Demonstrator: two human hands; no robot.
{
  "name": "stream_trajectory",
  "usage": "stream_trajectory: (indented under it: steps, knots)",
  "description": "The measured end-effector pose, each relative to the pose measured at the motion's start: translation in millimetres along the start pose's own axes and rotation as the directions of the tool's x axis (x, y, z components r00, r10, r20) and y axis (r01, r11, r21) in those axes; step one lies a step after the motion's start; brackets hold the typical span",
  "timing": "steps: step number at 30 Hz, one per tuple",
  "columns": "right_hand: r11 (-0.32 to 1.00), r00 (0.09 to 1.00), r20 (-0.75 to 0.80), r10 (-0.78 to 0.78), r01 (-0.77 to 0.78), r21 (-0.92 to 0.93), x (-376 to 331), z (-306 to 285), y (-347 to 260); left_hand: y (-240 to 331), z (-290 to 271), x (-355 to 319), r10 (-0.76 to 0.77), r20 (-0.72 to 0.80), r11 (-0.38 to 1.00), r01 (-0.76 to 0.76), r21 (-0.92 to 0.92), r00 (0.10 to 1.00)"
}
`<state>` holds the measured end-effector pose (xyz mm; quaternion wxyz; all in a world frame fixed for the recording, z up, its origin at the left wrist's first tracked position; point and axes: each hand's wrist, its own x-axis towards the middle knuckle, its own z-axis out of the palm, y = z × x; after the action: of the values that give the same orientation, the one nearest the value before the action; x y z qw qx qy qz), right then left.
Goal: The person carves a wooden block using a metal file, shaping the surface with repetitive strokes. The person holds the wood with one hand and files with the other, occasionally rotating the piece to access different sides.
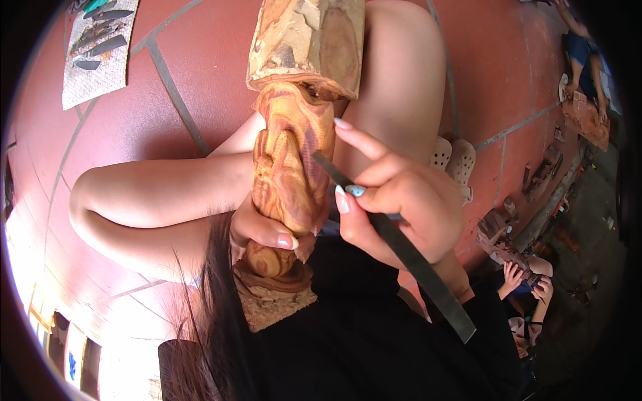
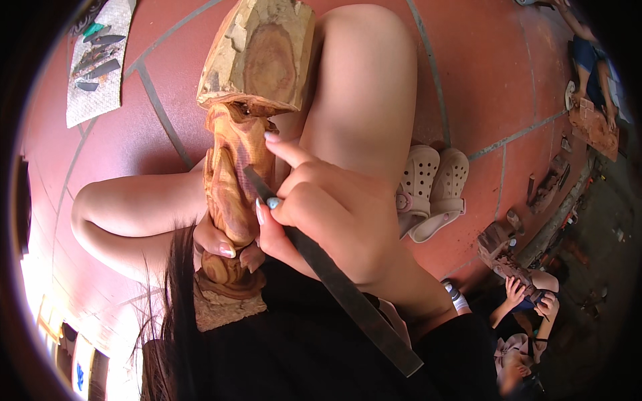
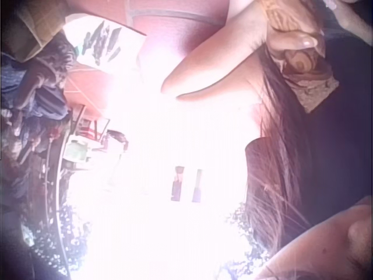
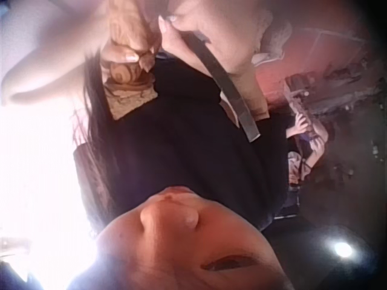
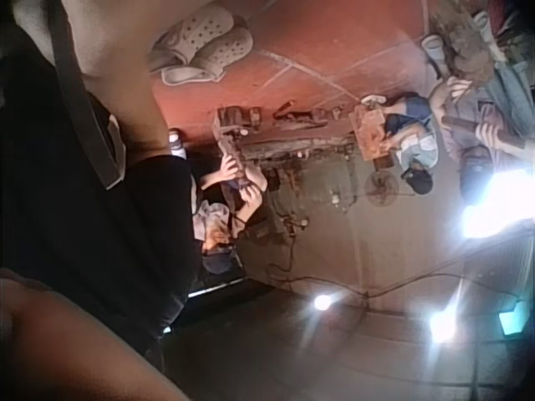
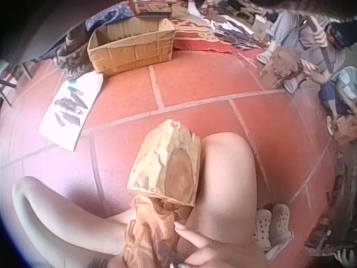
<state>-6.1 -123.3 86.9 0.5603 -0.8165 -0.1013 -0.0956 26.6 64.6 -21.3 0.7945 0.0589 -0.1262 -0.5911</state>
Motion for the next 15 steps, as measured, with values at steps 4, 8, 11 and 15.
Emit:
stream_trajectory:
  steps: [4,8,11,15]
  knots:
    - [0.999,0.999,-0.034,-0.007,0.008,0.042,-2,1,2,14,7,-4,-0.139,0.022,0.99,0.139,0.001,0.99]
    - [1.0,1.0,-0.008,-0.007,0.007,-0.013,0,0,8,6,-18,-10,-0.127,0.23,0.992,0.12,0.045,0.965]
    - [0.992,0.997,0.059,0.052,-0.045,-0.117,-8,-4,-4,-2,-5,-10,-0.037,-0.014,0.996,0.038,0.081,0.999]
    - [0.99,0.999,0.028,0.018,-0.014,-0.143,-1,-5,1,-5,28,-15,-0.027,-0.376,0.998,0.007,-0.056,0.926]
